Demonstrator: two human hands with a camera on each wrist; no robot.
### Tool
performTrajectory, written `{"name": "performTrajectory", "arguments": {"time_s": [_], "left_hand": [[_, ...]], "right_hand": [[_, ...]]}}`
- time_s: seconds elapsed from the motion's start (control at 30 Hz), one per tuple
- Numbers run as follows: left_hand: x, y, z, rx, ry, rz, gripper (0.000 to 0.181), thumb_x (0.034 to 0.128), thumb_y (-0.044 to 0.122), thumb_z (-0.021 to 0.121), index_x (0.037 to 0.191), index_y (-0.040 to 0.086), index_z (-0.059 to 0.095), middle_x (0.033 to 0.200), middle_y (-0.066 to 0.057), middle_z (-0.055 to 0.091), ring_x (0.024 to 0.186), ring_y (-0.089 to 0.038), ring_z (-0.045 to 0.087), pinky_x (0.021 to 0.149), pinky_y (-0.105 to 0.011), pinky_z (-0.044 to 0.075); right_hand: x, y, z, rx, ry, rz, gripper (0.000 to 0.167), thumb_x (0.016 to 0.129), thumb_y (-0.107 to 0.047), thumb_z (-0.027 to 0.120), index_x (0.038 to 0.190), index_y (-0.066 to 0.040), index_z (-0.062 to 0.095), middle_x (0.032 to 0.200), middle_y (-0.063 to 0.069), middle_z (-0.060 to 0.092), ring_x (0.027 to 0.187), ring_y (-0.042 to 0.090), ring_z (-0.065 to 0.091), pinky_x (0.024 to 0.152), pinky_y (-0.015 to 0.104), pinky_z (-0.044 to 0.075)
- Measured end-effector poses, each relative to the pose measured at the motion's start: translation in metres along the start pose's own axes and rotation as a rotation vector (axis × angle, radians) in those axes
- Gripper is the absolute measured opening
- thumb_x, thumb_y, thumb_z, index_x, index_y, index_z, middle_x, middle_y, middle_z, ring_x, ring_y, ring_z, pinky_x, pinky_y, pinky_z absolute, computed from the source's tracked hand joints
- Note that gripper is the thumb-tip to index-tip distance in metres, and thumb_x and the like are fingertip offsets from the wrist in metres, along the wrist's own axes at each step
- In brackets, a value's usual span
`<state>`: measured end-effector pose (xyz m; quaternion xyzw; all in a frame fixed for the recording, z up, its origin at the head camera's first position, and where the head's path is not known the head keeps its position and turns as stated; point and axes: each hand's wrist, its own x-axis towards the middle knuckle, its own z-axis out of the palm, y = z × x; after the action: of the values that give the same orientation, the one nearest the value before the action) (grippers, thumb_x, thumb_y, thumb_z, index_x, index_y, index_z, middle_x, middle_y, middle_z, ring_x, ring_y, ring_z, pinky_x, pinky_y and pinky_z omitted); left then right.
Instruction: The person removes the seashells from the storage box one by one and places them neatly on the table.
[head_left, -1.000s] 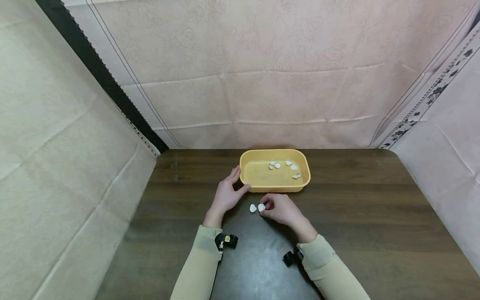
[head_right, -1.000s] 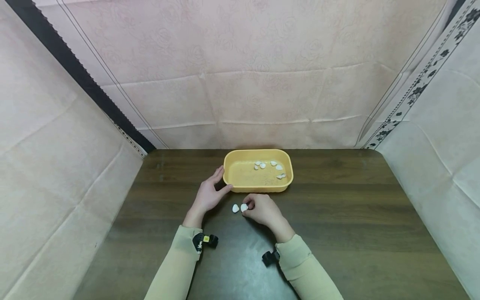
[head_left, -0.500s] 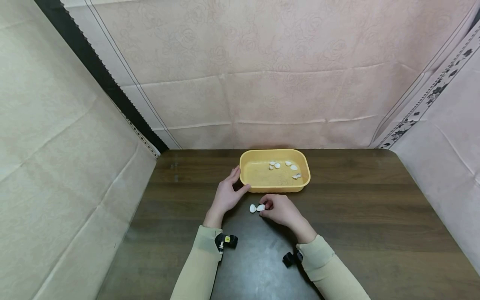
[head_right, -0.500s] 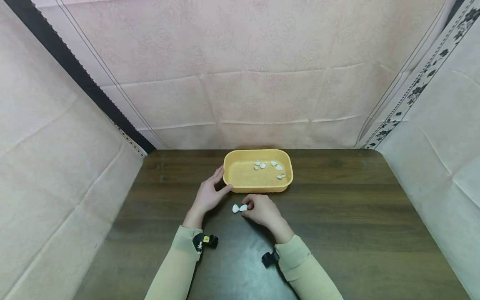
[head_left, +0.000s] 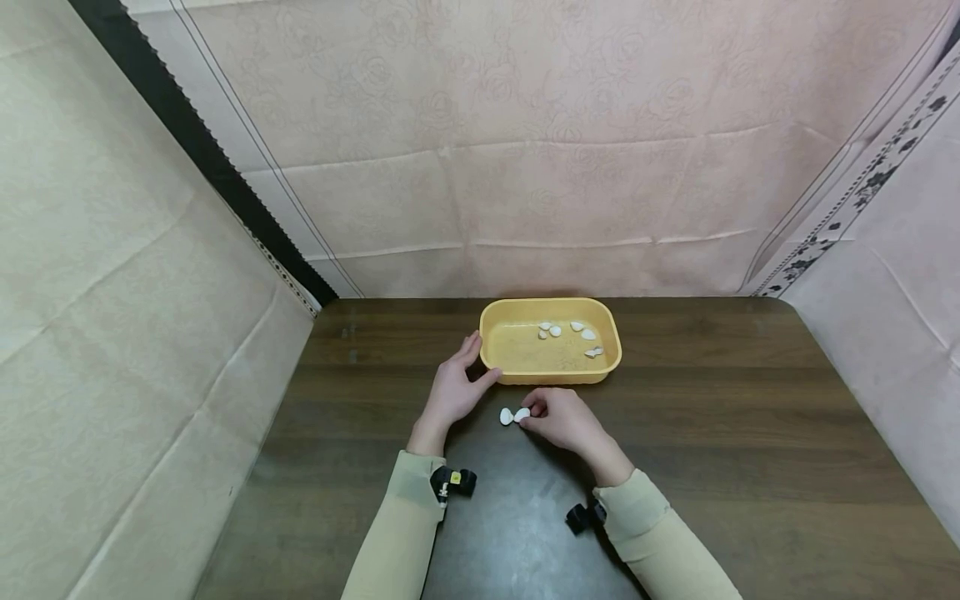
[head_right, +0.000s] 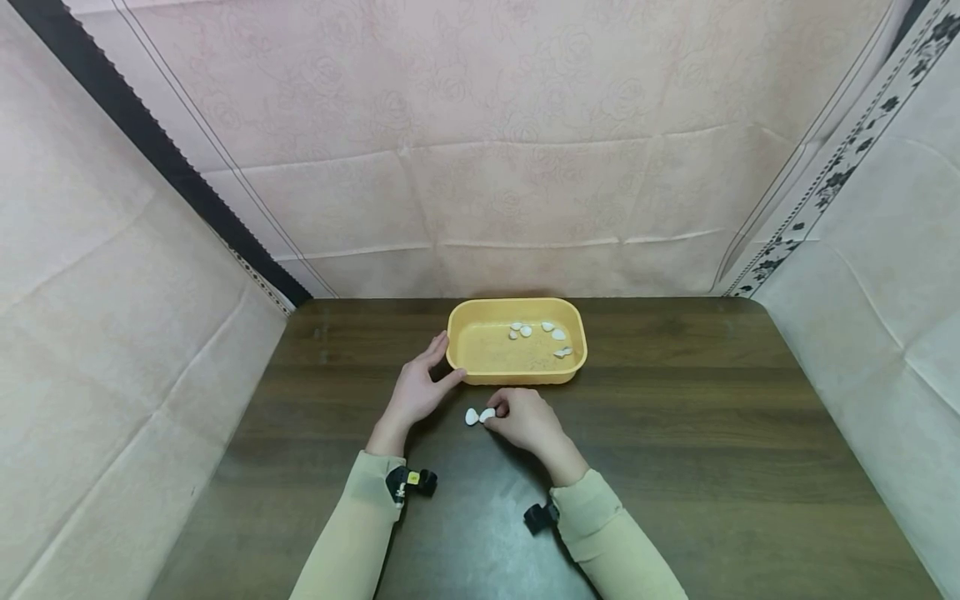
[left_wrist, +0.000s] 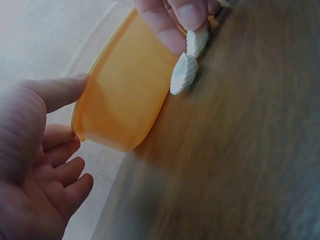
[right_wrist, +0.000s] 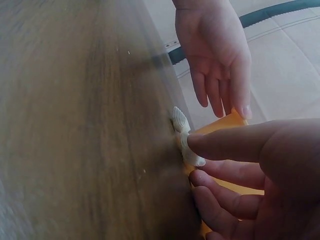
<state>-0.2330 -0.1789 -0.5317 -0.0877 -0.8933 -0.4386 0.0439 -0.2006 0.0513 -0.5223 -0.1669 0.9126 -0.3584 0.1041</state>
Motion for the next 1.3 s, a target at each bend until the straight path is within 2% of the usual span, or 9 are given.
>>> {"name": "performTrajectory", "arguments": {"time_s": [0.2,0.3,0.57,0.87,1.3], "left_hand": [[-0.0005,0.0018,-0.0005,-0.002,-0.004,-0.006,0.076,0.1015,0.033,0.077,0.163,0.003,0.042,0.172,-0.002,0.036,0.159,-0.021,0.029,0.127,-0.045,0.029],[-0.0006,0.0021,-0.0006,-0.006,-0.005,-0.011,0.076,0.1015,0.033,0.077,0.163,0.004,0.042,0.172,-0.002,0.036,0.159,-0.021,0.029,0.127,-0.046,0.029],[-0.0012,0.0013,-0.0004,-0.013,-0.002,-0.014,0.077,0.1013,0.033,0.077,0.163,0.005,0.041,0.172,-0.002,0.036,0.16,-0.021,0.028,0.127,-0.045,0.028],[-0.0008,0.0015,-0.0006,-0.009,-0.005,-0.015,0.077,0.1013,0.033,0.077,0.163,0.007,0.041,0.172,-0.001,0.036,0.16,-0.021,0.029,0.127,-0.045,0.028],[-0.0011,0.0022,-0.0012,-0.008,-0.005,-0.015,0.076,0.1013,0.032,0.078,0.163,0.006,0.042,0.171,-0.001,0.036,0.159,-0.02,0.029,0.127,-0.044,0.029]], "right_hand": [[-0.001,-0.0009,-0.0017,-0.005,-0.004,-0.015,0.021,0.091,-0.011,0.085,0.112,-0.009,0.079,0.091,-0.002,0.07,0.086,0.015,0.064,0.083,0.042,0.057],[-0.0013,-0.0017,-0.0014,-0.003,0.002,-0.001,0.026,0.09,-0.014,0.086,0.114,-0.008,0.078,0.093,-0.001,0.07,0.087,0.016,0.064,0.084,0.042,0.057],[-0.0003,-0.0041,0.0024,-0.016,0.027,0.047,0.019,0.091,-0.022,0.087,0.105,-0.012,0.079,0.09,-0.003,0.069,0.083,0.014,0.062,0.08,0.04,0.055],[-0.0007,-0.0031,0.0024,-0.014,-0.003,-0.013,0.016,0.094,-0.015,0.083,0.109,-0.01,0.082,0.088,-0.005,0.07,0.081,0.012,0.062,0.079,0.04,0.056],[-0.0003,-0.004,0.0018,-0.02,-0.014,-0.028,0.024,0.094,-0.013,0.082,0.118,-0.007,0.08,0.093,-0.003,0.071,0.085,0.013,0.063,0.083,0.041,0.057]]}}
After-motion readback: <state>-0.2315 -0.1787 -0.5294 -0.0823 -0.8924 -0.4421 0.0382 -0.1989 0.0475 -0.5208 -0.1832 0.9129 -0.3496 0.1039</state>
